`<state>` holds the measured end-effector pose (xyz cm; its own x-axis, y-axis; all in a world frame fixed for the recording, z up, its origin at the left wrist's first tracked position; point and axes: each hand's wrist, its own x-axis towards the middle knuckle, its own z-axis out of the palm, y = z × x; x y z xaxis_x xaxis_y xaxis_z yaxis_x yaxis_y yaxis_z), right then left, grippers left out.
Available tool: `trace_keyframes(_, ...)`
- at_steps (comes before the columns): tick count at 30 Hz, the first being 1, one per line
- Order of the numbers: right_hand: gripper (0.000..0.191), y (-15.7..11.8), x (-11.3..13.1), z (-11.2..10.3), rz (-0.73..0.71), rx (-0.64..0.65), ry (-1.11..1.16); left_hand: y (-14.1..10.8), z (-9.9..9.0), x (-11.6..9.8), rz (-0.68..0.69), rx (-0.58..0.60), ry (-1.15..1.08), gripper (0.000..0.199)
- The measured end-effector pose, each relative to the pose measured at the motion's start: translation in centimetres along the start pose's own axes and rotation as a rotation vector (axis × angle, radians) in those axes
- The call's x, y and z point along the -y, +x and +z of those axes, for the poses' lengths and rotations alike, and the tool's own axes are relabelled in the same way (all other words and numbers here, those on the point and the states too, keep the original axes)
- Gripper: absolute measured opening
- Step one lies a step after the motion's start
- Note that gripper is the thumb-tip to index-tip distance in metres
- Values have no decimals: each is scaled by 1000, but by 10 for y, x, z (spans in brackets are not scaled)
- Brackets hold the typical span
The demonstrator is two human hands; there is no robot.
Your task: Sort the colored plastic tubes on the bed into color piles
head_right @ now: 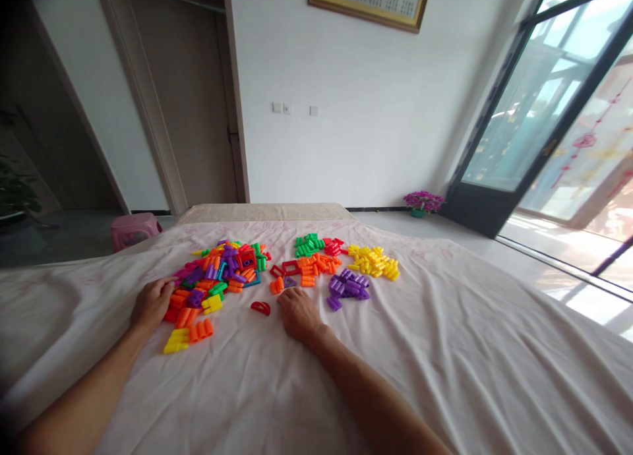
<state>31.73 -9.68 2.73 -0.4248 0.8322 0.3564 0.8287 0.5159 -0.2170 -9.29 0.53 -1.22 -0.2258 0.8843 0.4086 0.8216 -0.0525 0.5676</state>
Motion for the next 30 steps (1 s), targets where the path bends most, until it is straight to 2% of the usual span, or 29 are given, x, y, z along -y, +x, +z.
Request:
trace_keyframes(4,20,-2,-1,-1,15,-12,19,0,0,1,-4,0,1,48)
trace_keyframes(8,29,-2,-2,-4,79,-74,22,-2,1,4,1,0,-37,49)
trace_keyframes(11,32,13,-4,-7,113,-106,-46,-3,1,5,7,1,-68,48)
trace_keyframes(14,30,41,-9,-5,147,-109,-140,-4,0,5,16,2,-80,47)
trace_keyframes(17,23,65,-15,6,109,-33,-197,-4,-1,5,11,-10,-63,47)
trace_keyframes(22,24,73,-7,34,252,-43,-143,-3,1,8,15,-4,-71,48)
trace_keyframes(26,25,68,13,41,145,-38,-16,-3,1,9,12,-17,-78,48)
trace_keyframes(30,30,64,19,38,48,-122,130,-3,0,8,6,-15,-93,47)
